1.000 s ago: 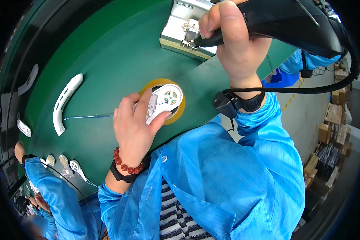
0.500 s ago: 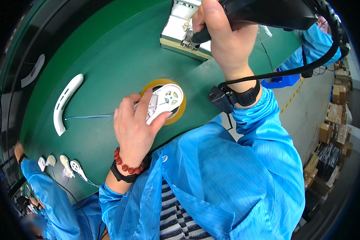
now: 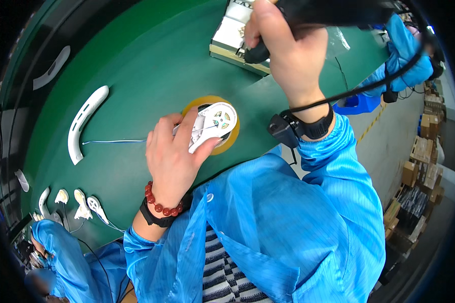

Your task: The recorder is using an electric screwdriver to assemble small white plastic enclosures on a factory workbench.

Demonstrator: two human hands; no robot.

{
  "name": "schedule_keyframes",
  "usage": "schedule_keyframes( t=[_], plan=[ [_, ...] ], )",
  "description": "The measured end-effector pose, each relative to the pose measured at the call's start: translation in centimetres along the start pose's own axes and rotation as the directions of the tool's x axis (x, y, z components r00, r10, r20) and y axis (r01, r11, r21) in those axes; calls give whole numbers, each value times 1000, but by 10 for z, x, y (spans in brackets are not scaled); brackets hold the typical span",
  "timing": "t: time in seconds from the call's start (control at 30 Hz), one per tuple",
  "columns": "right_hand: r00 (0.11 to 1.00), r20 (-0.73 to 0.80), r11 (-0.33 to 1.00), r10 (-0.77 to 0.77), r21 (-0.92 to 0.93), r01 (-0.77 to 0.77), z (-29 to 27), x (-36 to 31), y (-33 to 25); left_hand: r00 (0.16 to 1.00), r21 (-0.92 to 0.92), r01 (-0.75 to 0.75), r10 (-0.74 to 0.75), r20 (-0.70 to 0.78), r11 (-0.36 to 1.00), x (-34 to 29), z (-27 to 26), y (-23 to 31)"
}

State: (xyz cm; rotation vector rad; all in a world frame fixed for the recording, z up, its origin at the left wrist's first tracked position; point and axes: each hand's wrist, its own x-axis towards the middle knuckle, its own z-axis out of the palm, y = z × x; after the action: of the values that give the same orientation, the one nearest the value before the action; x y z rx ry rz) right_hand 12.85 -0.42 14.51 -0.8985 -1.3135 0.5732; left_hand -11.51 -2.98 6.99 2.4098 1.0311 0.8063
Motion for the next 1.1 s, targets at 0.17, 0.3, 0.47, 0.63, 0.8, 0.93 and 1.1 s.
schedule_keyframes(
  t=[0.17,0.3,0.47,0.63,0.8,0.93,1.1],
  plan=[
    [997,80,985,15,169,-28,20,-21,-23,1000,10,20,-19,-6,1000,-1,2,-3],
    [975,222,964,20,253,-77,40,-41,-38,1000,14,18,-18,-9,1000,0,4,-5],
    [950,312,940,1,325,-108,45,-57,-39,1000,-29,19,-19,9,999,1,3,-7],
    [941,335,948,-39,309,-71,47,-60,-36,1000,-42,26,-26,16,999,1,4,-6],
    [947,321,945,7,308,-111,49,-65,-34,1000,-45,31,-31,1,998,-1,6,-6],
    [954,292,942,70,296,-160,50,-69,-34,1000,-42,27,-27,-9,999,0,5,-5],
    [934,350,954,71,249,-165,47,-64,-34,1000,-32,4,-4,2,999,2,4,-5]
  ],
)
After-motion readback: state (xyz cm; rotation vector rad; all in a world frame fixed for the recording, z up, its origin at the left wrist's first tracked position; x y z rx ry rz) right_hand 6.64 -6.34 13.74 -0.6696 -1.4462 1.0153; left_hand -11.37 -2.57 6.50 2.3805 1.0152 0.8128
